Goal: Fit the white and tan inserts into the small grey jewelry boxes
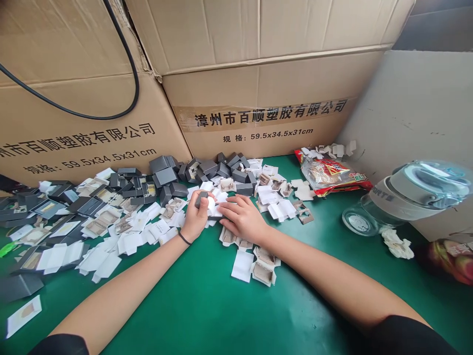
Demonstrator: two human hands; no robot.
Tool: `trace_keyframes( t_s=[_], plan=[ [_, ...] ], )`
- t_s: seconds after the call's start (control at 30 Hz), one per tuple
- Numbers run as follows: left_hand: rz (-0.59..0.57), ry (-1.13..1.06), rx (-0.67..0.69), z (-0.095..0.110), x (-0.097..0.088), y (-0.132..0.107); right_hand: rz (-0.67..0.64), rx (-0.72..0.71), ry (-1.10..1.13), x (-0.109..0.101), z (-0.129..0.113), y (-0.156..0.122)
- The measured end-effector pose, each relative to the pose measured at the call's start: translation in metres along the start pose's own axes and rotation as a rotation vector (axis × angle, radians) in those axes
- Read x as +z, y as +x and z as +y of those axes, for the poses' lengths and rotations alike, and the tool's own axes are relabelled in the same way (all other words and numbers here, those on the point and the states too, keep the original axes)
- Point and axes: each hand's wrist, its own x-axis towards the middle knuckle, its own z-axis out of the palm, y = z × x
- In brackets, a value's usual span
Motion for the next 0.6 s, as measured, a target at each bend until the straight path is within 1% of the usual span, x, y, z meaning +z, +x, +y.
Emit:
trace_keyframes(
  t_s=[0.17,0.27,0.37,0.47,0.6],
  plan=[
    [-0.032,-0.018,-0.045,-0.003,0.000,-0.003,-0.010,-0.044,0.031,0.000,0.001,0.001],
    [-0.059,-0.009,-0.057,-0.002,0.001,-0.004,-0.009,-0.044,0.069,0.000,0.001,0.002],
    [-0.106,0.025,-0.007,0.003,0.001,-0.006,0.003,0.008,0.129,0.000,0.001,0.002],
    [-0.162,0.048,0.069,0.009,0.001,-0.007,0.064,0.088,0.210,0.001,0.001,0.003],
    [-0.179,0.064,0.145,0.013,0.003,-0.010,0.088,0.126,0.264,0.001,0.000,0.004]
  ],
)
